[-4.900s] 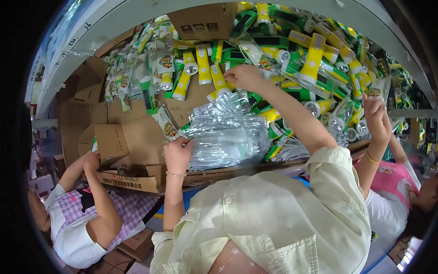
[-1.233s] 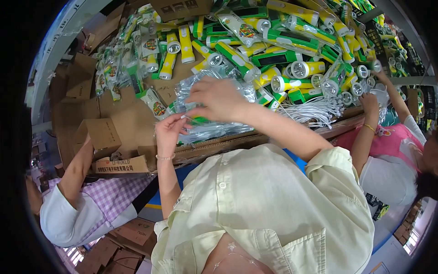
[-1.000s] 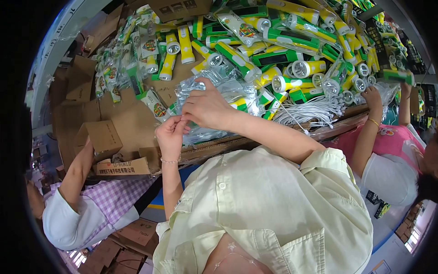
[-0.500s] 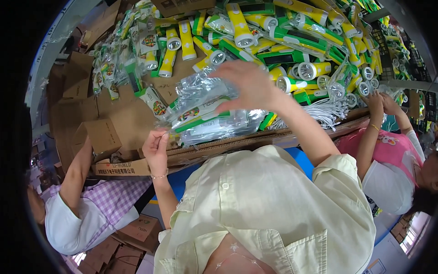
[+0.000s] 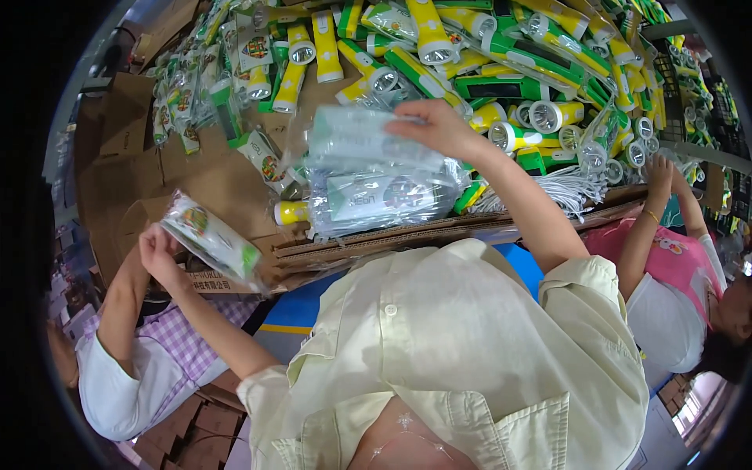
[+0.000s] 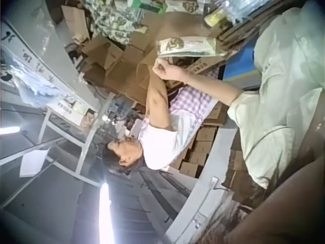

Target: Picking up packaged flashlights from a pile and placing them into a larger plastic bag.

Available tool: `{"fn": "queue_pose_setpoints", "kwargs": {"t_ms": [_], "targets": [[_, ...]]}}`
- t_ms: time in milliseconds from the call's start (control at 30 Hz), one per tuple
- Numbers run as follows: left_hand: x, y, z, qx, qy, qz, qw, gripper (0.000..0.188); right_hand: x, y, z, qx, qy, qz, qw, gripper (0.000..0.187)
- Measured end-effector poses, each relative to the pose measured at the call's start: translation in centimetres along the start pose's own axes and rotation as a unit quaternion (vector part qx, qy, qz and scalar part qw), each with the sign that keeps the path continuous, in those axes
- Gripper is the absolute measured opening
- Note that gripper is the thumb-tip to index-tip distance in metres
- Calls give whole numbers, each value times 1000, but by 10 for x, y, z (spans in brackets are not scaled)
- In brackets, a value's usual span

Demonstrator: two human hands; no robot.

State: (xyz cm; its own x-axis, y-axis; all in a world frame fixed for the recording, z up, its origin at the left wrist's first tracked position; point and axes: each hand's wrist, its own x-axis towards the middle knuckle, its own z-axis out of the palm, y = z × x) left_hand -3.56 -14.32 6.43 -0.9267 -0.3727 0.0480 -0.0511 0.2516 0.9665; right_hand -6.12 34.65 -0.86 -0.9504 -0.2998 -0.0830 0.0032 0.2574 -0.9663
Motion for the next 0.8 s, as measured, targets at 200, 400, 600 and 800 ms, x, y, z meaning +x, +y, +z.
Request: {"fn": "queue_pose_setpoints", "kwargs": {"t_ms": [200, 400, 600, 800], "targets": [[130, -92, -35, -21, 98, -129, 987, 9, -19, 17, 19, -129, -157, 51, 978, 20], [191, -147, -76, 198, 172, -271, 926, 43, -29, 8, 50, -382, 44, -86, 919, 62], [52, -33, 101, 356, -231, -51, 904, 53, -18, 13, 58, -429, 45, -103, 896, 92], [-86, -37, 200, 210, -386, -64, 896, 62, 9, 5, 58, -388, -59, -58, 918, 89]]}}
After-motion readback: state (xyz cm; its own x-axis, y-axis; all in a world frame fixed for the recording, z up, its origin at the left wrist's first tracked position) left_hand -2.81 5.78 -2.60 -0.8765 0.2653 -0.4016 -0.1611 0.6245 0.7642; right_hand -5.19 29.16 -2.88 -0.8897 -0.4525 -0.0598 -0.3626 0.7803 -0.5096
